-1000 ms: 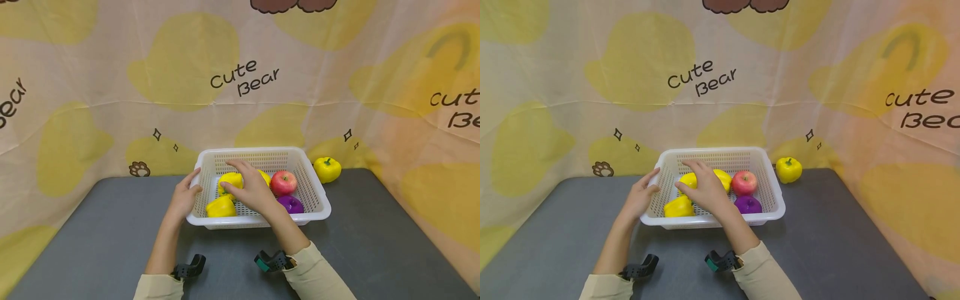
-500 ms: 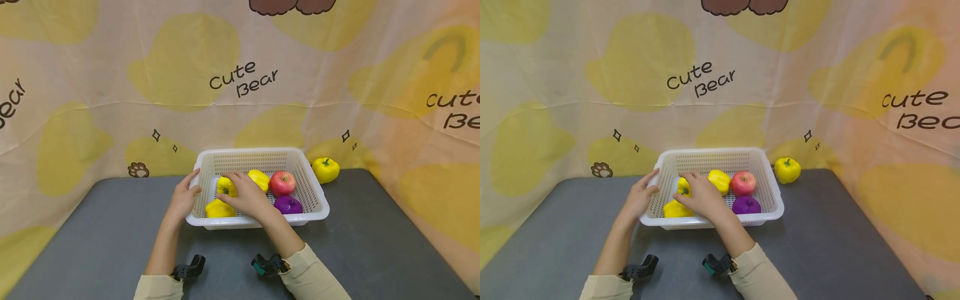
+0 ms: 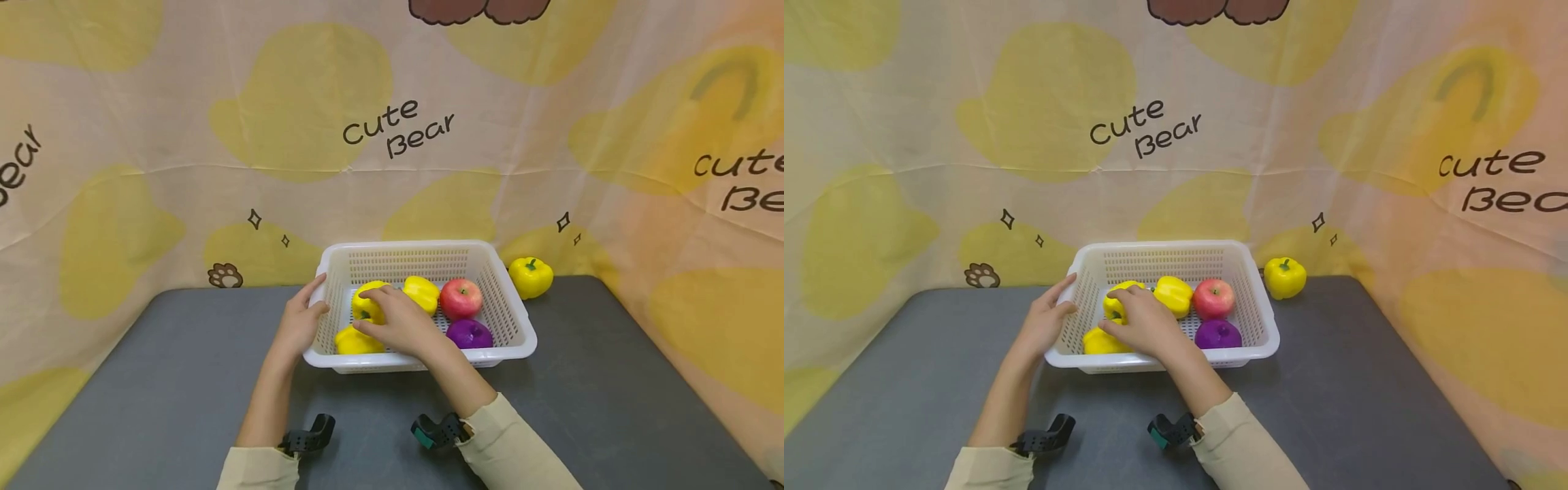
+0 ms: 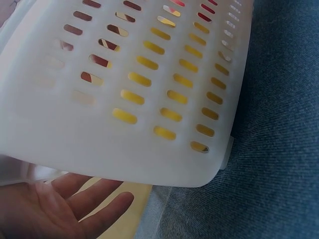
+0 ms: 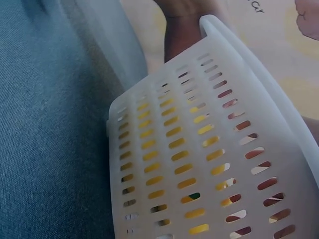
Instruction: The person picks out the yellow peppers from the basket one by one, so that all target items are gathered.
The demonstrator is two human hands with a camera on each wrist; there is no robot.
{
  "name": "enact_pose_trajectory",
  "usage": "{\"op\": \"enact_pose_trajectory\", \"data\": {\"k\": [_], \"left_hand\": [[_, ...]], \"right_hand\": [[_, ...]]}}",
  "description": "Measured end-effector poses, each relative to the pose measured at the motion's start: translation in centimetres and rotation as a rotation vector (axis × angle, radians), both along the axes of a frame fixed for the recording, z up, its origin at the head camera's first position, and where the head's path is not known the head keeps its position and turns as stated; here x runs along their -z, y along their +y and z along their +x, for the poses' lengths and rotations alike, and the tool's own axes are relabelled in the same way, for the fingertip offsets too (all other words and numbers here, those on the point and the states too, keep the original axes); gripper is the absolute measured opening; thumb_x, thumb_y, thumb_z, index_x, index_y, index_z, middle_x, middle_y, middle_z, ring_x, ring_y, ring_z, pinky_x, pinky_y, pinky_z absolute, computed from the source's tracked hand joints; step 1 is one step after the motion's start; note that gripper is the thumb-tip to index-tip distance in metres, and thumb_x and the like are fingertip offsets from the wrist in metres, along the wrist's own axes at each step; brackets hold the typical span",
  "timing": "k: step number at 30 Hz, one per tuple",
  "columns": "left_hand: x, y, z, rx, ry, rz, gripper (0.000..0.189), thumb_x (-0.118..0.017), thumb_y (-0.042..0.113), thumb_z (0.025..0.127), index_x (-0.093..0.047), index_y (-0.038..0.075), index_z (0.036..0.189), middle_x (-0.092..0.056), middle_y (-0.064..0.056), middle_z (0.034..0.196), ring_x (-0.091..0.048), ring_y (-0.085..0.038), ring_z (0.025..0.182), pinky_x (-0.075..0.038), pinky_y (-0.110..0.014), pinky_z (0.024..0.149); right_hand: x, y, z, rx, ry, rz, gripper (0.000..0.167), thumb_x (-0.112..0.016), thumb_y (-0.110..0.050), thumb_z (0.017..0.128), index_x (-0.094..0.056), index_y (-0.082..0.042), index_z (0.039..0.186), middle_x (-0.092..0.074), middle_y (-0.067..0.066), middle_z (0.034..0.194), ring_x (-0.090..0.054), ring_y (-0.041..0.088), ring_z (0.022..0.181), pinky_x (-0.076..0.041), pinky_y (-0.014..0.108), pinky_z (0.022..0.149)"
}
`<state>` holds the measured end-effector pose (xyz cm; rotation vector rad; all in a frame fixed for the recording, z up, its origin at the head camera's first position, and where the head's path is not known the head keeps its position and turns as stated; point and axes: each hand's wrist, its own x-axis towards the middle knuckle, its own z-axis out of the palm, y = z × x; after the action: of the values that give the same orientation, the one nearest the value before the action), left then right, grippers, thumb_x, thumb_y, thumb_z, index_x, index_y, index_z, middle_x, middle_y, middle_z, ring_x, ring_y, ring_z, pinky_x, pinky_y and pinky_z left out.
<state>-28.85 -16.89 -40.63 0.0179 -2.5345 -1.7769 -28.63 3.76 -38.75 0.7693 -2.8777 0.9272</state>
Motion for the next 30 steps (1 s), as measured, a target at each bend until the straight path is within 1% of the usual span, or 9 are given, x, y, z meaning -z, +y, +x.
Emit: {"op": "enact_pose_trajectory", "data": {"k": [4, 11, 17, 23, 26, 30], "left_hand": [[-0.04, -0.13, 0.1, -0.007, 0.001, -0.004, 0.063, -0.043, 0.009, 0.097, -0.035, 0.018, 0.159, -0.038, -0.022, 0.16, -0.057, -0.042, 0.127, -0.052, -0.054, 0.103], [0.07, -0.05, 0.06, -0.006, -0.002, 0.003, 0.063, -0.043, 0.008, 0.097, -0.035, 0.019, 0.159, -0.04, -0.022, 0.159, -0.058, -0.042, 0.126, -0.053, -0.053, 0.101], [-0.01, -0.03, 0.07, -0.007, -0.003, 0.008, 0.063, -0.043, 0.009, 0.097, -0.035, 0.019, 0.159, -0.04, -0.022, 0.159, -0.059, -0.042, 0.125, -0.054, -0.052, 0.101], [-0.09, -0.03, 0.18, -0.003, -0.023, 0.002, 0.063, -0.042, 0.011, 0.098, -0.034, 0.02, 0.159, -0.039, -0.021, 0.16, -0.059, -0.042, 0.126, -0.052, -0.053, 0.102], [-0.17, 0.05, 0.2, -0.003, -0.028, -0.001, 0.063, -0.042, 0.01, 0.098, -0.034, 0.02, 0.159, -0.038, -0.02, 0.161, -0.056, -0.041, 0.129, -0.05, -0.054, 0.105], [-0.3, 0.19, 0.19, -0.002, -0.029, -0.007, 0.063, -0.042, 0.01, 0.098, -0.034, 0.021, 0.159, -0.038, -0.02, 0.161, -0.054, -0.041, 0.131, -0.049, -0.056, 0.105]], "right_hand": [[0.18, -0.15, -0.22, -0.028, -0.003, 0.002, 0.055, -0.072, -0.039, 0.09, -0.062, -0.015, 0.138, -0.063, 0.007, 0.138, -0.058, 0.025, 0.127, -0.047, 0.048, 0.111], [0.17, -0.1, -0.18, -0.038, -0.04, 0.032, 0.061, -0.077, -0.036, 0.086, -0.059, -0.017, 0.141, -0.06, 0.006, 0.144, -0.055, 0.026, 0.132, -0.044, 0.052, 0.113], [0.16, -0.09, -0.35, -0.065, -0.06, 0.047, 0.059, -0.077, -0.036, 0.086, -0.061, -0.015, 0.139, -0.063, 0.007, 0.14, -0.058, 0.026, 0.127, -0.046, 0.05, 0.111], [0.22, -0.2, -0.51, -0.075, -0.127, 0.08, 0.06, -0.074, -0.042, 0.088, -0.061, -0.015, 0.14, -0.067, 0.005, 0.136, -0.063, 0.023, 0.12, -0.05, 0.048, 0.107], [0.28, -0.2, -0.55, -0.066, -0.179, 0.111, 0.061, -0.07, -0.047, 0.09, -0.06, -0.017, 0.141, -0.066, 0.004, 0.137, -0.063, 0.024, 0.119, -0.05, 0.048, 0.107], [0.31, -0.11, -0.58, -0.054, -0.233, 0.144, 0.061, -0.064, -0.05, 0.093, -0.057, -0.018, 0.144, -0.063, 0.004, 0.142, -0.061, 0.026, 0.121, -0.047, 0.052, 0.109]]}}
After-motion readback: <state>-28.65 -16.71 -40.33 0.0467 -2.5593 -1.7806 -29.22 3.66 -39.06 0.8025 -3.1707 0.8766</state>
